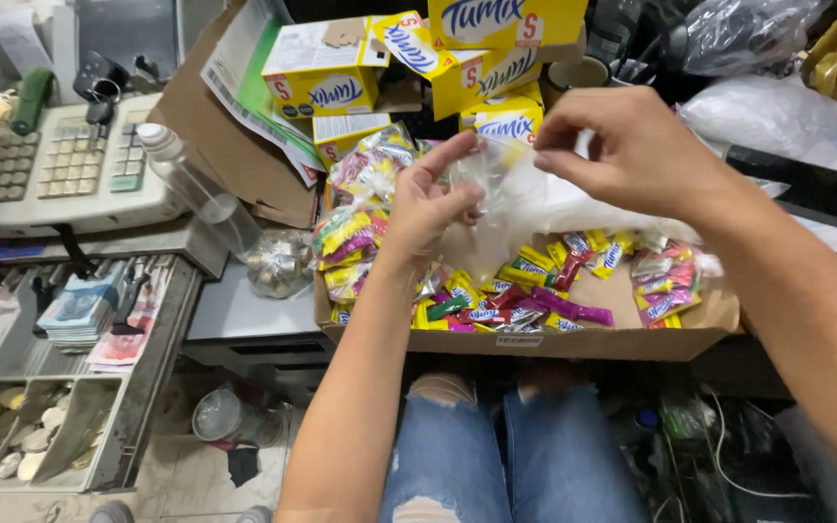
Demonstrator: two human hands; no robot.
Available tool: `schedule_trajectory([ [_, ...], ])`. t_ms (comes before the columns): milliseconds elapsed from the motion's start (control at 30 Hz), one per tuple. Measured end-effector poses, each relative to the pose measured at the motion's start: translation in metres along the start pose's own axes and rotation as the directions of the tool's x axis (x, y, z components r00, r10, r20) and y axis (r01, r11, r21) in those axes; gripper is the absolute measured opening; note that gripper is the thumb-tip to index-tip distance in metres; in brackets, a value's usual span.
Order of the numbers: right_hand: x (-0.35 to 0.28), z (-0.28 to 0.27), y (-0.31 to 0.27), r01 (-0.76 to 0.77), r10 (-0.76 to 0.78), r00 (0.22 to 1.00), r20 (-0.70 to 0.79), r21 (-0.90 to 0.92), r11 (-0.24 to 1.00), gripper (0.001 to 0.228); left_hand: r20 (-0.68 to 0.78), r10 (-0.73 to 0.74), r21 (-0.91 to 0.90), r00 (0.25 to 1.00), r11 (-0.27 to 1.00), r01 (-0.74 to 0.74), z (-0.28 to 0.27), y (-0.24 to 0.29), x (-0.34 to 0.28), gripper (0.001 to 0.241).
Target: Packing small candy packets from a box into a plastic bag
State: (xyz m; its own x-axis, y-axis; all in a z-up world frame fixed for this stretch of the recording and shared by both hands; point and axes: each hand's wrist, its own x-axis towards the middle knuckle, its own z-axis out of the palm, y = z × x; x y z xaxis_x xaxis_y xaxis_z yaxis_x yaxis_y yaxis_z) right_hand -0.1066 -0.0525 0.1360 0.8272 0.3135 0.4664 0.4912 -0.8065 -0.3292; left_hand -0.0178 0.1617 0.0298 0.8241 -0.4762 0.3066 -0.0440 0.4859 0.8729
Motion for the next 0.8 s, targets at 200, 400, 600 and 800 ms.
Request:
schedule_trajectory([
  [200, -0.04, 0.053, 0.016, -0.196, 0.359, 0.656, 0.664, -0.309, 0.93, 0.046, -0.015, 0.138, -0.108, 0.99, 0.984, -0.139, -0.01, -0.029, 0.012, 0.067],
  [400, -0.077, 0.103, 0.082, 0.007, 0.239, 0.773, 0.588, -0.385, 0.923, 0.026, -0.041, 0.13, -0.116, 0.991, 0.984, -0.134, -0.011, -0.031, 0.01, 0.067],
  [600, -0.07, 0.081, 0.071, -0.211, 0.303, 0.713, 0.633, -0.218, 0.953, 0.026, 0.028, 0.114, -0.051, 0.993, 0.992, -0.112, -0.005, -0.022, 0.004, 0.069],
  [800, -0.037, 0.018, 0.018, -0.265, 0.212, 0.926, 0.312, 0.137, 0.954, 0.018, 0.154, -0.023, 0.054, 0.988, 0.998, 0.015, -0.002, -0.013, 0.001, 0.071],
])
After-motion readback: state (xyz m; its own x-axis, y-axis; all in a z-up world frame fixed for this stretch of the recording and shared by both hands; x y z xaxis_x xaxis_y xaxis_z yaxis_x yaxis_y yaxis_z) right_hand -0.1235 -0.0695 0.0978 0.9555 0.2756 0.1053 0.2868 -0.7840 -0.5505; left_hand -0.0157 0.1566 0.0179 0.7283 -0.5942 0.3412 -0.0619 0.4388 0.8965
